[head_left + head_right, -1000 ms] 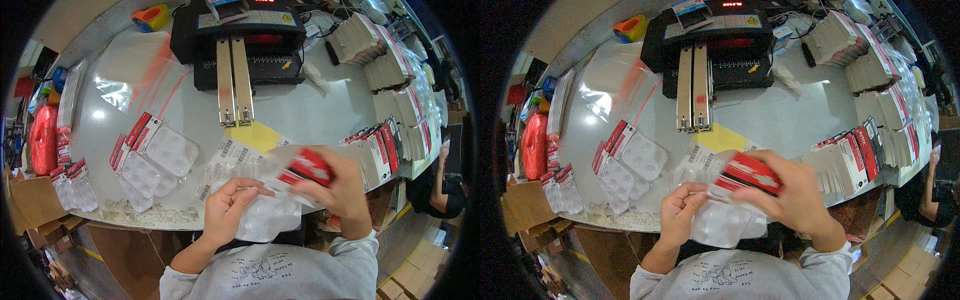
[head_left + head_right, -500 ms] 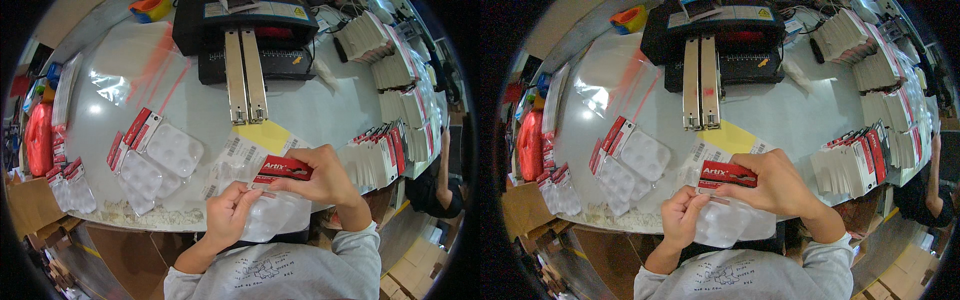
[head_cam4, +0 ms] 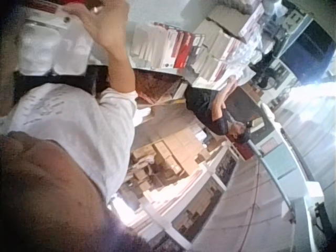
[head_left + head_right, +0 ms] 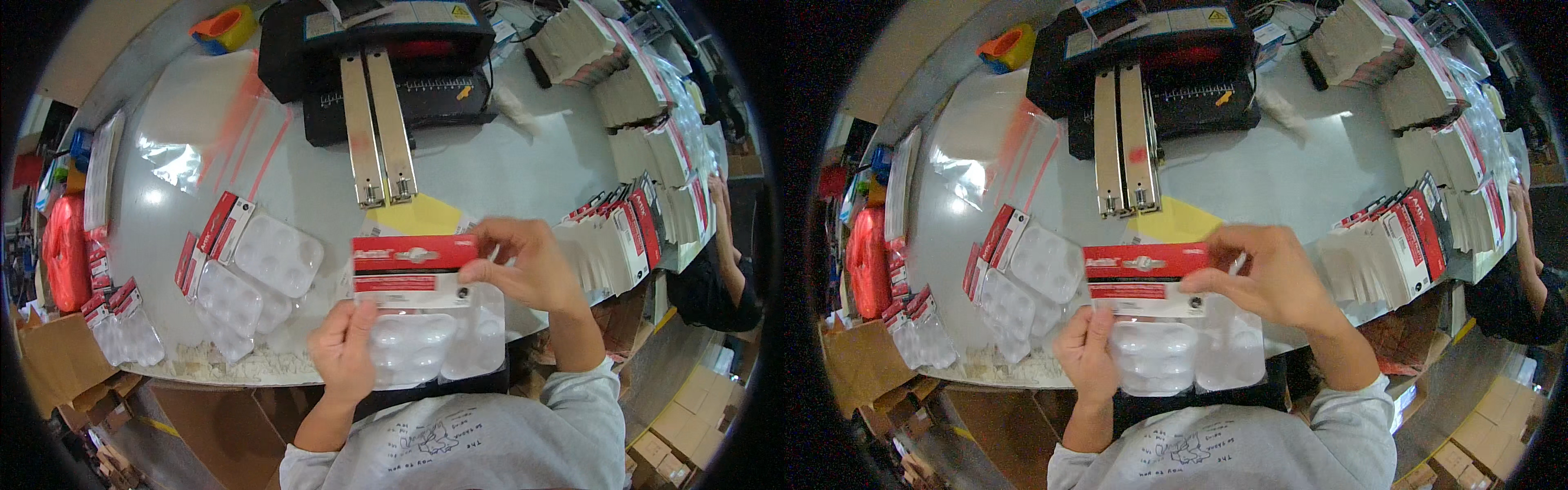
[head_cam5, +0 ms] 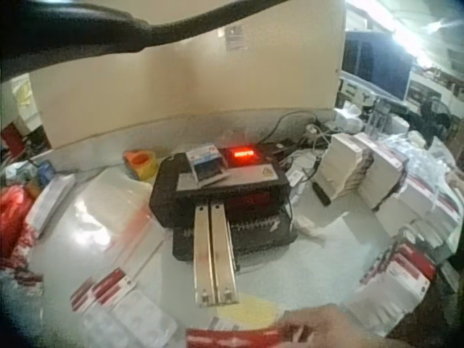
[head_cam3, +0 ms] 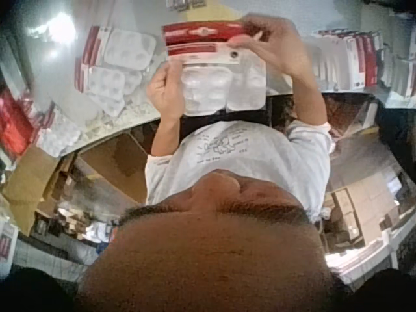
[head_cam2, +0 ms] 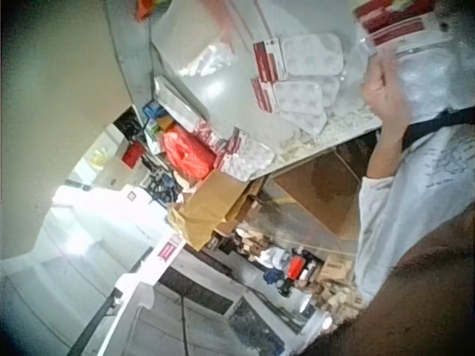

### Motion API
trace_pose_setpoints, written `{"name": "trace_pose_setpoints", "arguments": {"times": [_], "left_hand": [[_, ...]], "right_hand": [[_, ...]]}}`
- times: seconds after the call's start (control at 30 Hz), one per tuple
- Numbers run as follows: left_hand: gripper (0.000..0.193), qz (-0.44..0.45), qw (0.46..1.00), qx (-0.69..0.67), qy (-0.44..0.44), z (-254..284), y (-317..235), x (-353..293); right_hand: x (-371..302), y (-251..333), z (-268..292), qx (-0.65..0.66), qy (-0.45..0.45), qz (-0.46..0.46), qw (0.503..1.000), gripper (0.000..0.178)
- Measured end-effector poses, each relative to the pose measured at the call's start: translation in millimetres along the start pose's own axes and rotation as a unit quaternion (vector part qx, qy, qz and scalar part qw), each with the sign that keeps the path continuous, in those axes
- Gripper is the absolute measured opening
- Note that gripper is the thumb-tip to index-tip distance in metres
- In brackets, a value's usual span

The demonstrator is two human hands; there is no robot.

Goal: The person packs white plastic mixing palettes into clear plastic bags, attaches red Artix labels, and uses a heat-sealing machine to close each bag. The sealed packages are stacked on the table and placed into a cardboard box.

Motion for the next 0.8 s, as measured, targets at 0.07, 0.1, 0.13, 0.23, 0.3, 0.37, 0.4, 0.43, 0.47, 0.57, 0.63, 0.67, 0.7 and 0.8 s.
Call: {"name": "trace_pose_setpoints", "arguments": {"times": [0.07, 0.1, 0.13, 0.23, 0.3, 0.37, 0.4, 0.43, 0.47, 0.57, 0.63, 0.67, 0.7, 0.8], "left_hand": [[0.026, -0.009, 0.999, -0.042, -0.004, 3, 5, 4], [0.026, -0.022, 0.999, -0.043, -0.005, 3, 6, 5], [0.026, -0.046, 0.998, -0.041, -0.003, 3, 5, 7], [0.026, -0.026, 0.999, -0.045, -0.015, 2, 11, 9], [0.027, -0.009, 0.999, -0.045, -0.013, 2, 11, 8], [0.028, -0.006, 1.0, -0.016, -0.009, 4, 7, 6], [0.029, -0.005, 1.0, 0.012, -0.008, 5, 5, 6], [0.03, -0.015, 0.999, 0.045, -0.008, 6, 1, 7], [0.031, 0.004, 0.996, 0.086, -0.006, 6, 2, 10], [0.033, 0.027, 0.986, 0.163, -0.004, 1, 9, 31], [0.034, 0.013, 0.991, 0.131, -0.011, -3, 18, 53], [0.034, 0.02, 0.992, 0.12, -0.016, -3, 23, 62], [0.034, 0.019, 0.994, 0.108, -0.017, -3, 28, 69], [0.033, 0.004, 0.997, 0.077, -0.023, -2, 40, 86]], "right_hand": [[-5, -15, -14, 0.094, 0.111, -0.07, 0.987, 0.024], [-7, -20, -21, 0.157, 0.13, -0.091, 0.975, 0.021], [-10, -28, -29, 0.204, 0.158, -0.139, 0.956, 0.018], [-13, -29, -32, 0.262, 0.118, -0.095, 0.953, 0.017], [-17, -31, -35, 0.265, 0.107, -0.095, 0.954, 0.016], [-19, -27, -35, 0.258, 0.095, -0.057, 0.96, 0.015], [-20, -32, -38, 0.249, 0.111, -0.1, 0.957, 0.016], [-18, -33, -40, 0.249, 0.118, -0.104, 0.956, 0.018], [-14, -33, -42, 0.258, 0.136, -0.095, 0.952, 0.02], [10, -46, -40, 0.305, 0.08, -0.143, 0.938, 0.022], [31, -50, -40, 0.342, 0.042, -0.119, 0.931, 0.023], [38, -55, -40, 0.349, 0.015, -0.133, 0.928, 0.023], [45, -56, -38, 0.363, 0.003, -0.104, 0.926, 0.022], [57, -61, -34, 0.375, -0.014, -0.04, 0.926, 0.023]]}}
Point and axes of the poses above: each hand's wrist, its own x-axis towards the middle knuckle, its own z-axis out of the back of the hand, y = z × x, the point moved 6 cm from there along x, towards the middle knuckle, and after that the axes turned 12 degrees about y, right-handed, at the moved point
